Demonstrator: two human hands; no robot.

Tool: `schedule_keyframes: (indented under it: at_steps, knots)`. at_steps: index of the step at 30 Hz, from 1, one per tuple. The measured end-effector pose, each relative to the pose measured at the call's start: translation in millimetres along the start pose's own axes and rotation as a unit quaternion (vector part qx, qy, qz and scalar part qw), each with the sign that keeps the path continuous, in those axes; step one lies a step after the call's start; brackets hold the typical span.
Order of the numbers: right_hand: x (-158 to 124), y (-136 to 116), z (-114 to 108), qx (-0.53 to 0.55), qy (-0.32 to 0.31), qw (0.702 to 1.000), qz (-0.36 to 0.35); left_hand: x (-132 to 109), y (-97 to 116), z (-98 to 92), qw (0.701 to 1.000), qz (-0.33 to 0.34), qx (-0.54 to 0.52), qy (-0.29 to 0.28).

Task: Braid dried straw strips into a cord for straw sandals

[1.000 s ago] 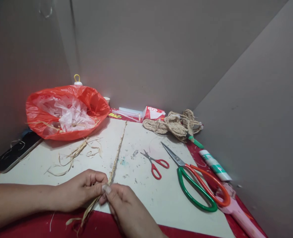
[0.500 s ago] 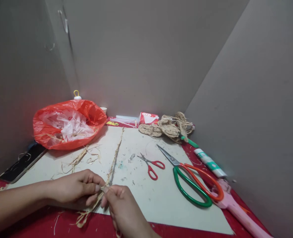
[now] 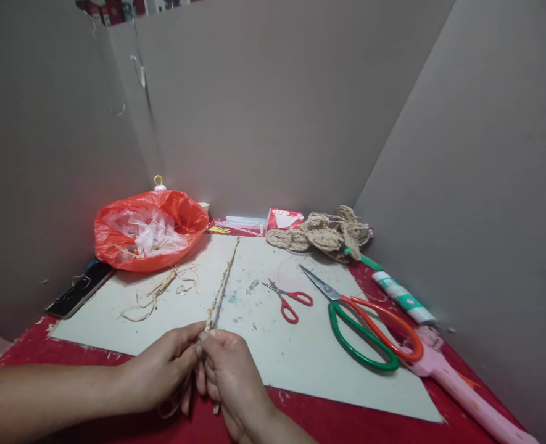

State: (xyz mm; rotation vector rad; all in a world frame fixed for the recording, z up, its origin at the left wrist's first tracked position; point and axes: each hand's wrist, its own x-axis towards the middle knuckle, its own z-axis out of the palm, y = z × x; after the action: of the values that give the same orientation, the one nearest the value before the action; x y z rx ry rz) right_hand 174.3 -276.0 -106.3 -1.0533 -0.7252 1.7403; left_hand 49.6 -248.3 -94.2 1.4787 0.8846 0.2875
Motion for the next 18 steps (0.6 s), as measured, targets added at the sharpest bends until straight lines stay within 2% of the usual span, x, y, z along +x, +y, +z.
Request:
schedule_keyframes:
  at_steps: [2, 4, 5, 6, 8, 9, 10, 11, 12, 14, 15, 18]
  knots:
    - [1, -1, 0, 0.005, 0.004, 1.000, -0.004, -11, -1, -2.4, 1.000, 0.002, 0.011, 0.002]
    - [2, -1, -2, 0.015, 0.006, 1.000, -0.007, -24, 6, -13.1, 0.999, -0.027, 0.029, -0.022]
    - [3, -1, -3, 0.015, 0.005, 1.000, -0.005, -29, 11, -20.8, 0.998, -0.035, 0.042, -0.017]
    - [4, -1, -5, 0.013, 0.003, 1.000, -0.002, -33, 17, -29.0, 0.998, -0.027, 0.057, 0.017]
    - [6, -1, -7, 0.006, -0.004, 1.000, 0.002, -33, 26, -43.3, 0.984, 0.041, 0.082, 0.150]
    - [7, -1, -7, 0.003, -0.009, 1.000, 0.005, -30, 29, -47.7, 0.975, 0.070, 0.076, 0.197]
    - [7, -1, -8, 0.004, -0.015, 1.000, 0.008, -24, 29, -49.7, 0.974, 0.078, 0.054, 0.204]
    - [7, -2, -8, 0.006, -0.022, 1.000, 0.012, -17, 27, -49.2, 0.982, 0.065, 0.017, 0.175]
    - [7, -3, -8, 0.009, -0.029, 0.999, 0.016, -9, 24, -46.7, 0.992, 0.037, -0.023, 0.117]
    - [8, -6, -7, 0.013, -0.041, 0.999, 0.023, 6, 15, -38.5, 0.997, -0.024, -0.077, 0.017]
    - [8, -8, -8, 0.011, -0.044, 0.999, 0.025, 11, 10, -34.5, 0.996, -0.037, -0.084, -0.012]
    - [8, -11, -10, -0.002, -0.047, 0.998, 0.030, 20, 2, -30.3, 0.998, 0.015, -0.053, -0.023]
